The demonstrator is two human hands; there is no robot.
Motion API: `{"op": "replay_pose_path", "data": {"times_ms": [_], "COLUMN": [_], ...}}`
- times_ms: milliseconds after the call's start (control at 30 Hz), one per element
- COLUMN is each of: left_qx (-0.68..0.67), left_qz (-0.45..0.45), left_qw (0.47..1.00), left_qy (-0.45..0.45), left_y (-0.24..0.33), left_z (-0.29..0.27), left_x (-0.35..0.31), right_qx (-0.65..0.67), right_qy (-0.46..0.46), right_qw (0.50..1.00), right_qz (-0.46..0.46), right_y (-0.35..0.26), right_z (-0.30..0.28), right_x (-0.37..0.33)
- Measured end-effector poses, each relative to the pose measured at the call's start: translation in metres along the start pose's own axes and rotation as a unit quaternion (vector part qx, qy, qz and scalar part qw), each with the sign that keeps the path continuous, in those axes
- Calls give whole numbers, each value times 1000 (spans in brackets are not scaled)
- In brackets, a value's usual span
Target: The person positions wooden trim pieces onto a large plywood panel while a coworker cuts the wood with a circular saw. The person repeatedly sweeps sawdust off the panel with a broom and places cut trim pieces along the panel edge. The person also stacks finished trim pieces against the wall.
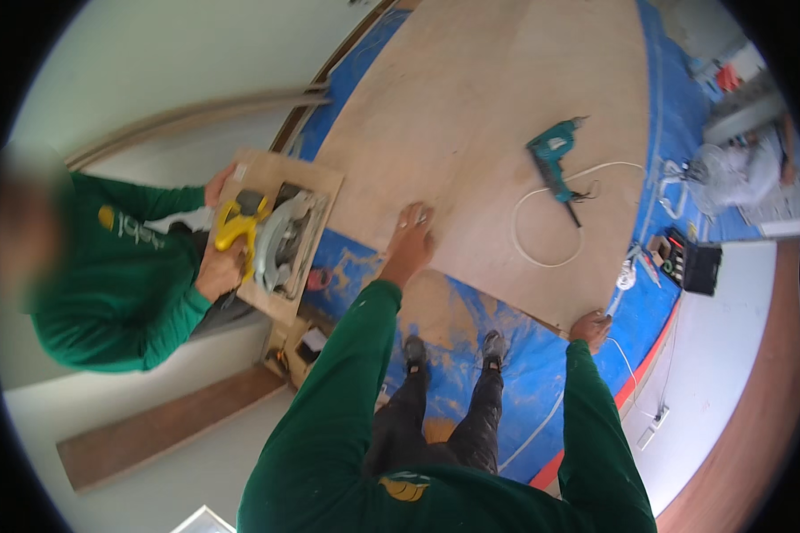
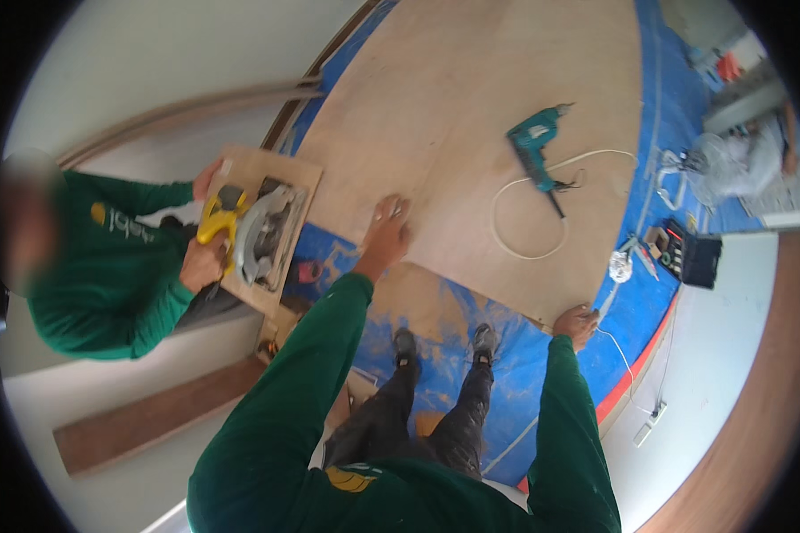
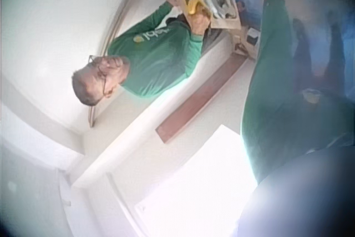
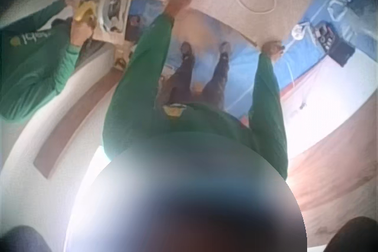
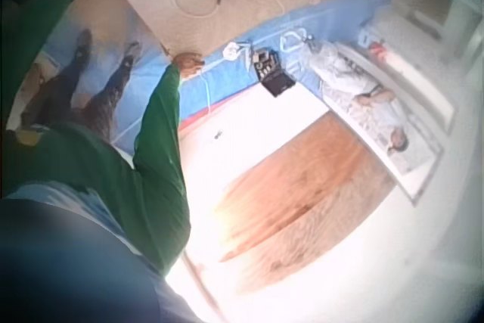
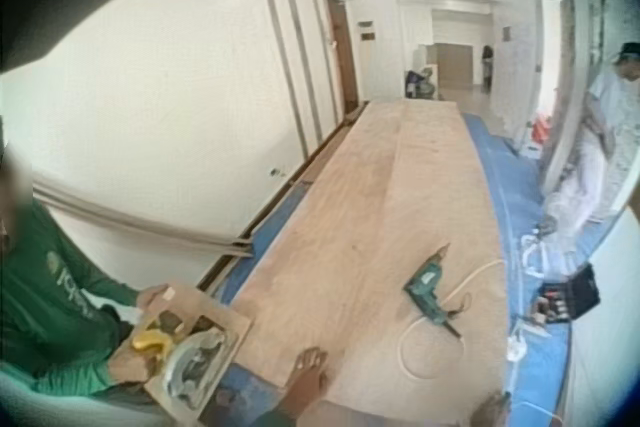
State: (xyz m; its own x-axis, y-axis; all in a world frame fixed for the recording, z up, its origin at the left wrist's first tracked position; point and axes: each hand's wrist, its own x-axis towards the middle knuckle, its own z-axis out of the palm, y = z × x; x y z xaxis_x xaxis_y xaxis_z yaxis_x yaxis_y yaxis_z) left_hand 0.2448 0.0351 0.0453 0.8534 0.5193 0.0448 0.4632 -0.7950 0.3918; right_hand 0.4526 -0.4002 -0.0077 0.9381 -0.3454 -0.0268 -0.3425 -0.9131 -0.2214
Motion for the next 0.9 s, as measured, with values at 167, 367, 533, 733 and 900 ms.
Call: {"op": "replay_pose_path", "data": {"times_ms": [167,367,533,733,900], "left_qx": [-15,8,3,0,18], "left_qz": [0,13,5,18,17], "left_qw": [1000,1000,1000,1000,999], "left_qy": [6,21,0,20,23], "left_y": [2,3,4,3,1], "left_z": [2,4,0,2,5], "left_x": [2,1,-2,-5,-5], "right_qx": [-16,-32,-41,-26,-32], "right_qy": [-11,10,-4,-13,-25], "right_qw": [999,999,998,999,998], "right_qz": [29,33,37,41,50], "right_y": [-14,-5,0,-1,-1], "right_z": [-5,10,11,7,5], "right_x": [3,11,11,9,9]}}
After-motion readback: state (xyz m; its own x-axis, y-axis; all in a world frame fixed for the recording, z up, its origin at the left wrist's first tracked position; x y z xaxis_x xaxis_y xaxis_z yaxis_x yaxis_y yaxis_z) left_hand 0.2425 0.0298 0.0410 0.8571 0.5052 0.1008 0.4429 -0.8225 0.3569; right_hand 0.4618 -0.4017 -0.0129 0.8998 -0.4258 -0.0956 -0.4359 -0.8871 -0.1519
